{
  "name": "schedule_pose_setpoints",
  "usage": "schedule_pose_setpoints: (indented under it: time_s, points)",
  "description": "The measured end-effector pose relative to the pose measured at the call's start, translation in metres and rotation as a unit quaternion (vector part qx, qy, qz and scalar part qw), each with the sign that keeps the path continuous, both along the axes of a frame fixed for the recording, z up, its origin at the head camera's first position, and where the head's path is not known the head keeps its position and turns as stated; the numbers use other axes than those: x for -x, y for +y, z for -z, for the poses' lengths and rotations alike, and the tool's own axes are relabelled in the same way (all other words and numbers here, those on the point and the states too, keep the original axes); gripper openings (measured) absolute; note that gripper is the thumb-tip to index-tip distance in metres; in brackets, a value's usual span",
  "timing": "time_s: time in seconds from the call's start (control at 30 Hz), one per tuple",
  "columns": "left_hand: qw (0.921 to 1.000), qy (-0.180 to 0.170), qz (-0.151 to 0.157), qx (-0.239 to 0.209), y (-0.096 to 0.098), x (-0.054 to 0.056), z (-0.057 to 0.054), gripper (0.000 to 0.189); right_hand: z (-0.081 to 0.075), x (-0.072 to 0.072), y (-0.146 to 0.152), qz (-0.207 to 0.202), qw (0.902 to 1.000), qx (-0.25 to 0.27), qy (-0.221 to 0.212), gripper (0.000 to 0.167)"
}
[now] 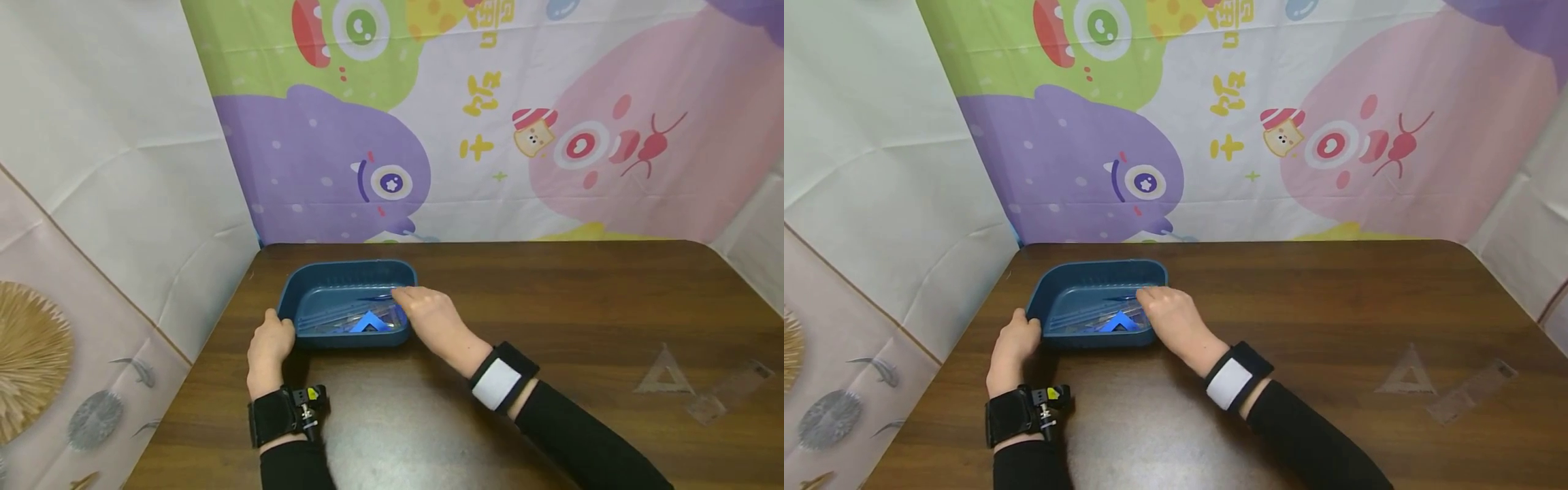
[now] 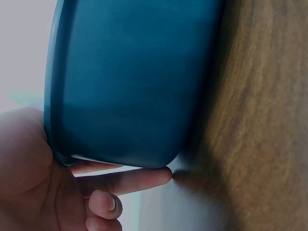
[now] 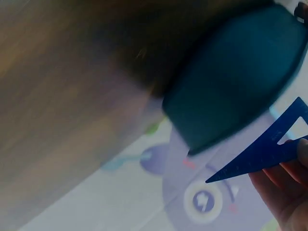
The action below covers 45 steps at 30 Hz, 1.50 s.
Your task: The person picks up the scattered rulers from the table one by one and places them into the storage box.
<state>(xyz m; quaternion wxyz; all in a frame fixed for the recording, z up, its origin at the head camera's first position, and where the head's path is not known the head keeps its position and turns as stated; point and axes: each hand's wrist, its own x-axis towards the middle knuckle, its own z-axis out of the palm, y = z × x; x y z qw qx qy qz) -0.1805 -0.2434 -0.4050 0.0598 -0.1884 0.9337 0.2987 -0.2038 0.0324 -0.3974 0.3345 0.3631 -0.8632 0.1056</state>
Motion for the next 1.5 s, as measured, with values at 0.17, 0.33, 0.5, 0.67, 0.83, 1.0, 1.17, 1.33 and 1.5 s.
schedule_pose_setpoints:
  time_s: [0.17,0.33,0.5,0.67,0.83,1.0,1.17,1.33,1.5]
  points:
    - [1.0000,0.000,0.000,0.001,0.002,0.000,0.001,0.055,0.016,-0.002,-0.016,-0.037,0.9990,-0.004,-0.022,0.023]
    - [1.0000,-0.005,0.003,-0.002,0.002,0.001,0.001,0.055,0.022,-0.002,-0.023,-0.048,0.9988,-0.013,-0.007,0.022]
    - [1.0000,-0.007,0.004,-0.004,0.001,0.001,0.001,0.055,0.019,-0.002,-0.032,-0.035,0.9985,-0.041,0.011,0.021]
    - [1.0000,-0.002,0.007,0.002,0.003,0.002,0.003,0.055,0.023,-0.004,-0.037,-0.025,0.9958,-0.089,0.002,0.022]
    - [1.0000,-0.001,0.009,0.002,0.005,0.004,0.002,0.055,0.022,-0.004,-0.038,-0.010,0.9909,-0.113,-0.072,0.026]
    - [0.9999,-0.006,0.009,-0.002,0.003,0.003,0.002,0.055,0.015,-0.004,-0.034,-0.009,0.9789,-0.117,-0.167,0.029]
    - [0.9997,-0.017,0.012,-0.010,0.002,0.002,0.001,0.056,0.012,-0.004,-0.018,-0.012,0.9798,-0.060,-0.191,0.039]
    - [0.9998,-0.016,0.012,-0.010,0.001,0.002,0.001,0.055,0.008,0.002,0.017,0.036,0.9884,0.029,-0.144,0.038]
    - [0.9999,-0.011,0.006,-0.006,-0.001,0.001,0.000,0.055,0.006,0.005,0.070,0.150,0.9709,0.078,-0.169,0.044]
